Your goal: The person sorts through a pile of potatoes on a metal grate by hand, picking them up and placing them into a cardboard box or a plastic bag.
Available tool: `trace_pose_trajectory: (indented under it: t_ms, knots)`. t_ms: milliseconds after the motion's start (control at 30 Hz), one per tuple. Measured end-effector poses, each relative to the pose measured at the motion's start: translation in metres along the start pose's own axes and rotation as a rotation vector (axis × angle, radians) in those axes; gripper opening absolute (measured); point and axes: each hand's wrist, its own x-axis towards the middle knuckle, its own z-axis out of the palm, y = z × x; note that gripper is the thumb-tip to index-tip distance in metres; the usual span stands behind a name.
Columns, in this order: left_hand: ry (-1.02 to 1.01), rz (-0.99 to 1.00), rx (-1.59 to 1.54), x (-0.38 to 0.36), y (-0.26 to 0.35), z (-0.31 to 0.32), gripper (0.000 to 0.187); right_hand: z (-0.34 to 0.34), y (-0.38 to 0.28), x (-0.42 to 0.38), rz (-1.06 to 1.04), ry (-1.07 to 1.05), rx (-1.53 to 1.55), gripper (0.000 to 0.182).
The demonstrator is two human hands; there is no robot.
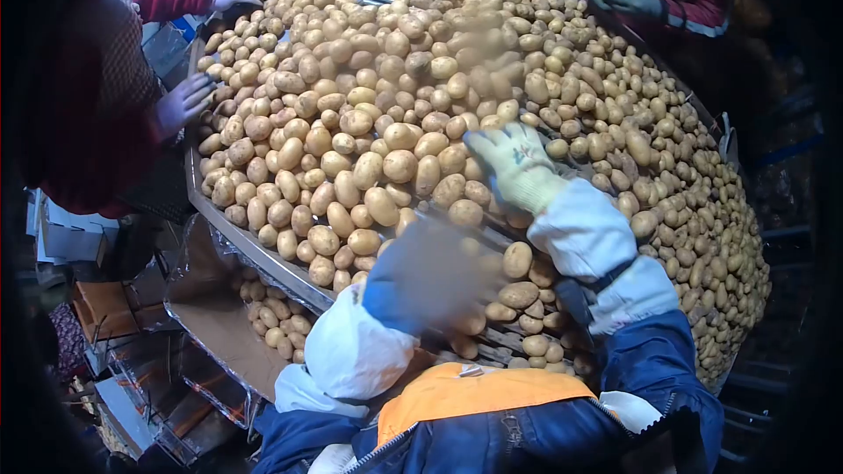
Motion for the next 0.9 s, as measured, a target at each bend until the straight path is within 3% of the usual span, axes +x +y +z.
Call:
trace_pose_trajectory:
  t_ms: [33, 200, 300, 433, 467, 533, 600, 633, 700, 733, 800, 900]
  knots:
    - [0.021, 0.002, -0.079, -0.009, 0.006, 0.001, 0.047, 0.003, 0.004, 0.011, -0.004, 0.001, 0.006, 0.043]
    - [0.132, 0.015, -0.376, -0.038, 0.02, 0.014, 0.052, -0.019, 0.0, 0.021, 0.236, -0.421, 0.068, 0.038]
    - [-0.16, 0.01, -0.381, -0.034, 0.012, -0.008, 0.056, 0.0, 0.004, -0.011, 0.264, -0.431, -0.151, 0.035]
    - [-0.254, 0.045, -0.437, -0.024, 0.001, -0.034, 0.055, -0.002, 0.011, -0.011, 0.426, -0.403, -0.045, 0.03]
    - [-0.232, 0.052, -0.414, -0.023, 0.0, -0.038, 0.055, 0.005, 0.03, -0.012, 0.533, -0.366, 0.137, 0.025]
    - [-0.192, 0.07, -0.371, -0.021, 0.001, -0.043, 0.054, 0.01, 0.051, -0.023, 0.609, -0.094, 0.42, 0.022]
    - [-0.154, 0.076, -0.322, -0.02, -0.001, -0.044, 0.054, 0.008, 0.039, -0.034, 0.624, 0.062, 0.846, 0.025]
    - [-0.121, 0.104, -0.281, -0.02, -0.003, -0.043, 0.054, -0.034, 0.0, -0.033, 0.641, 0.042, 1.187, 0.025]
    - [-0.085, 0.131, -0.235, -0.02, -0.011, -0.041, 0.055, -0.071, -0.047, -0.033, 0.652, -0.179, 1.341, 0.034]
    - [-0.09, 0.142, -0.2, -0.019, -0.015, -0.041, 0.055, -0.069, -0.068, -0.04, 0.472, -0.107, 1.374, 0.037]
    - [-0.095, 0.159, -0.165, -0.025, -0.018, -0.039, 0.055, -0.086, -0.096, -0.039, 0.436, -0.214, 1.361, 0.037]
    - [-0.068, 0.102, -0.068, -0.038, -0.022, -0.045, 0.057, -0.074, -0.1, -0.035, 0.456, -0.017, 1.259, 0.034]
